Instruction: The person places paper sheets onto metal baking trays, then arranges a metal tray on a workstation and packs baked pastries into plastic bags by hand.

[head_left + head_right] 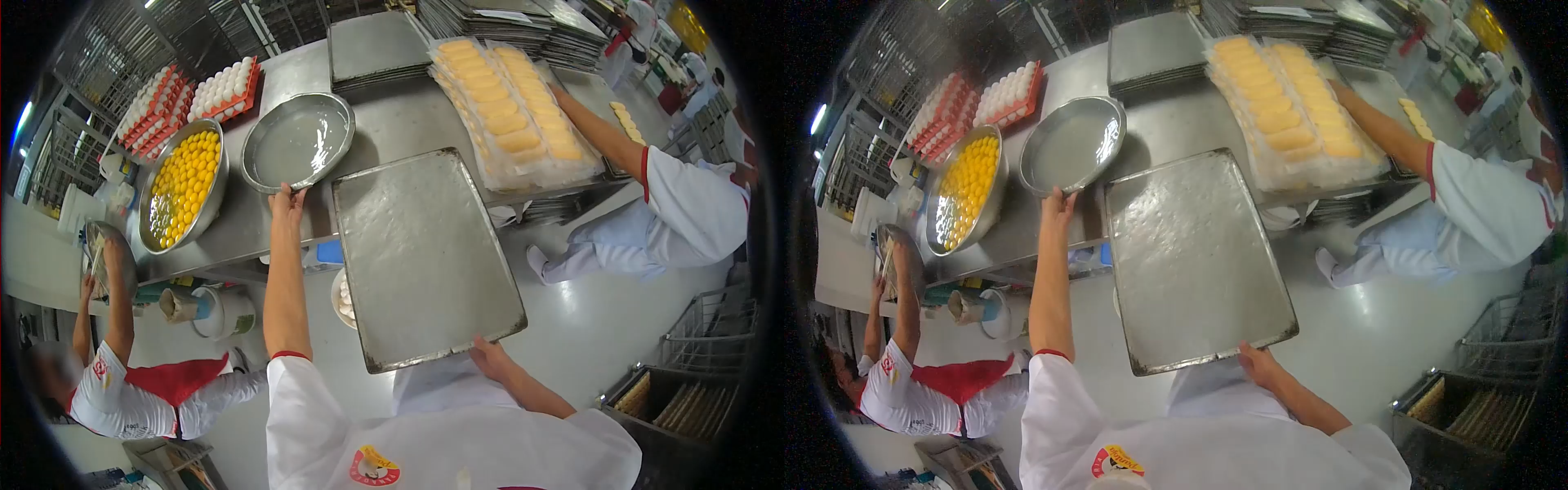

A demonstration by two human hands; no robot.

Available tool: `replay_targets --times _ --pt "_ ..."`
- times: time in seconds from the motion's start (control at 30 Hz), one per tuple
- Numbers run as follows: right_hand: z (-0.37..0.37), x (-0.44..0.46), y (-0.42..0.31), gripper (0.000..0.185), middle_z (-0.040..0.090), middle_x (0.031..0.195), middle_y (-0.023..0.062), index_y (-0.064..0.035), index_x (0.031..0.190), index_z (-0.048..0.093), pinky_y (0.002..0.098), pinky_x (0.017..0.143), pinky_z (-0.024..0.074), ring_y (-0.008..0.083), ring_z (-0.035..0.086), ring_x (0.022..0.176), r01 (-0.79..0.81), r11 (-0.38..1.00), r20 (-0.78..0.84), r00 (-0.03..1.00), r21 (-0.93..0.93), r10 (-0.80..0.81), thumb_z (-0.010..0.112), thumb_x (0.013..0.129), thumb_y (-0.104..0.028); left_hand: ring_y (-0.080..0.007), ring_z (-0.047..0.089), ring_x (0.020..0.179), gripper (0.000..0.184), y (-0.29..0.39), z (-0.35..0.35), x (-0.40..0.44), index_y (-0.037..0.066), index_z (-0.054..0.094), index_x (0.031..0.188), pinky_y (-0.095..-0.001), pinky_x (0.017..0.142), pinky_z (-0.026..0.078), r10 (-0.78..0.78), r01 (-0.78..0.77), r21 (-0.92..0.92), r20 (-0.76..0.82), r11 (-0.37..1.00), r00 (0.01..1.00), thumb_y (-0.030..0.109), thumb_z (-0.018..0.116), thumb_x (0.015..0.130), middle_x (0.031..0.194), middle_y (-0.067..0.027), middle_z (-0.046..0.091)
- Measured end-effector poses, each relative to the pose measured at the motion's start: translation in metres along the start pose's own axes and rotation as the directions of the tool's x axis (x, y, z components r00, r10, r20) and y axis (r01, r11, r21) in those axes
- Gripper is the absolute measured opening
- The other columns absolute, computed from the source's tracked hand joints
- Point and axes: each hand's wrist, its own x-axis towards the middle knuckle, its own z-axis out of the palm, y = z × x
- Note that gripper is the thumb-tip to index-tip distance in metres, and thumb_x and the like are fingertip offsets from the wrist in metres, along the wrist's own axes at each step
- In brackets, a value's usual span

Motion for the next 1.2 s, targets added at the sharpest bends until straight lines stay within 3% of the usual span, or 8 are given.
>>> replay_targets --times 0.33,0.63,0.73,0.8,0.93,1.03,1.13,1.2 --pt "0.041 0.06 -0.037 0.035 0.053 0.113 0.0002 -0.0087 0.123 0.045 0.0295 0.095 0.0387 0.0148 0.05 0.105 -0.058 0.894 -0.001 0.998 0.445 0.066 0.058 0.092 -0.017 -0.0308 0.065 0.083 0.025 0.005 0.003 0.023 -0.003 0.044 0.116 -0.0408 0.068 0.062 -0.032 0.042 0.089 -0.107 0.995 0.994 0.009 0.048 0.094 0.104 -0.0197 0.058" --pt "0.038 0.116 -0.029 0.043 0.045 0.132 0.0053 -0.0094 0.133 0.036 0.0357 0.108 0.0291 0.0199 0.041 0.124 0.054 0.898 0.052 0.995 0.437 -0.085 0.052 0.095 -0.02 -0.0345 0.066 0.083 0.029 0.013 -0.011 0.053 0.002 0.038 0.118 -0.0495 0.068 0.061 -0.072 0.073 0.044 -0.021 0.996 0.997 0.003 0.05 0.092 0.106 -0.0197 0.059" --pt "0.031 0.133 -0.028 0.044 0.044 0.134 0.0047 -0.0068 0.134 0.038 0.0295 0.109 0.0255 0.0172 0.037 0.126 0.264 0.964 0.144 0.955 -0.013 -0.26 0.053 0.094 -0.018 -0.0338 0.066 0.084 0.027 0.016 -0.007 0.056 0.001 0.042 0.117 -0.0499 0.069 0.061 -0.079 0.08 0.028 -0.055 0.996 0.995 0.002 0.05 0.092 0.108 -0.0188 0.059" --pt "0.051 0.134 -0.058 0.046 0.044 0.134 0.0055 -0.0086 0.135 0.035 0.036 0.11 0.0268 0.0198 0.039 0.126 0.03 0.874 0.046 0.997 0.484 -0.06 0.052 0.094 -0.02 -0.0335 0.066 0.085 0.026 0.015 -0.006 0.059 0.001 0.044 0.117 -0.0504 0.07 0.061 -0.083 0.085 0.021 -0.096 0.996 0.992 0.002 0.05 0.092 0.109 -0.0187 0.058" --pt "0.06 0.152 -0.073 0.047 0.043 0.135 0.0053 -0.0082 0.136 0.033 0.0357 0.112 0.0246 0.0196 0.038 0.128 0.052 0.883 0.081 0.992 0.466 -0.101 0.053 0.094 -0.02 -0.0342 0.064 0.09 0.028 0.012 -0.011 0.074 -0.001 0.045 0.119 -0.0508 0.073 0.06 -0.055 0.056 0.004 -0.135 0.998 0.989 0.0 0.05 0.091 0.11 -0.0191 0.057" --pt "0.066 0.164 -0.085 0.04 0.052 0.122 0.0058 -0.0079 0.127 0.046 0.0285 0.102 0.0329 0.0162 0.047 0.115 0.173 0.893 -0.057 0.985 0.415 -0.164 0.051 0.096 -0.031 -0.0343 0.064 0.091 0.028 0.012 -0.027 0.089 -0.002 0.045 0.119 -0.0497 0.074 0.06 -0.049 0.053 0.05 -0.093 0.997 0.994 0.001 0.05 0.091 0.111 -0.0194 0.057" --pt "0.055 0.188 -0.085 0.037 0.058 0.103 0.004 -0.0053 0.115 0.056 0.0301 0.088 0.043 0.0152 0.054 0.094 0.157 0.987 -0.059 0.985 -0.041 -0.159 0.049 0.096 -0.037 -0.0336 0.064 0.09 0.028 0.019 -0.021 0.084 -0.003 0.046 0.118 -0.0476 0.072 0.061 -0.062 0.067 0.06 -0.078 0.996 0.995 0.002 0.051 0.091 0.112 -0.0187 0.057" --pt "0.055 0.207 -0.086 0.043 0.058 0.086 0.0038 -0.0016 0.101 0.061 0.0315 0.075 0.046 0.0149 0.052 0.077 0.155 0.982 -0.187 0.973 0.107 -0.133 0.048 0.095 -0.042 -0.0331 0.064 0.089 0.028 0.022 -0.011 0.078 -0.003 0.046 0.118 -0.0466 0.072 0.061 -0.105 0.107 0.012 -0.086 0.994 0.991 0.003 0.051 0.091 0.112 -0.0182 0.057"
